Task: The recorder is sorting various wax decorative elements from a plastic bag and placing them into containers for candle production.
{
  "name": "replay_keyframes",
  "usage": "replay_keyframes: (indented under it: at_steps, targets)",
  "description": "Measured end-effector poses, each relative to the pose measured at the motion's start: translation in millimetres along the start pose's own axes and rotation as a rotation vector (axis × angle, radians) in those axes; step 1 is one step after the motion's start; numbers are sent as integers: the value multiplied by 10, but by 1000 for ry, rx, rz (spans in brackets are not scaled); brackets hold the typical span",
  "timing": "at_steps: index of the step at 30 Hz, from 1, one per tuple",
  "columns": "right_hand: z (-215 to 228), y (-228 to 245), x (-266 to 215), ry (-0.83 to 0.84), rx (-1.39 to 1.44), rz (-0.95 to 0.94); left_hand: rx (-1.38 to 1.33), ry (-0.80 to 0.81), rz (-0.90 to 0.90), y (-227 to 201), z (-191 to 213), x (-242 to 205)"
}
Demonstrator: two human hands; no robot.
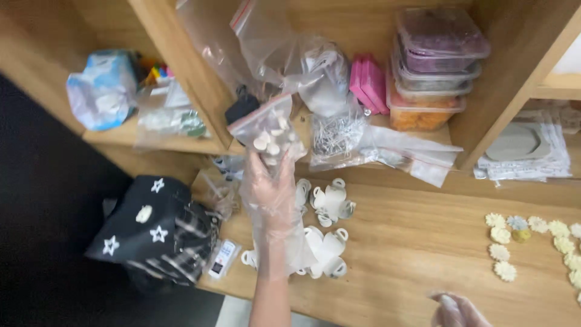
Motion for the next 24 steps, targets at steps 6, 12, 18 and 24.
replay_keyframes:
  at_steps: [6, 12, 18, 24]
  targets:
    - [-175, -232, -454, -179, 131, -32, 24, 146, -47, 654, -636, 353]
    - [-446, 122, -938, -128, 141, -58, 296, 263, 84, 758, -698, 315]
    - [-24, -153, -1206, -325, 81, -95, 394, 255, 0, 971, -882, 357]
    - [434, -456, -1539, -329, 109, -104, 573, 249, -25, 1126, -851, 223]
Point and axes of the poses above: each hand's wrist, its own x-axis towards the middle knuckle, its own z-axis out of the back of the hand, y = z × x, the point moved 7 cm from there along x, towards the middle knuckle, and after that the axes turned 5 degrees about -z, right-handed, at the moved point
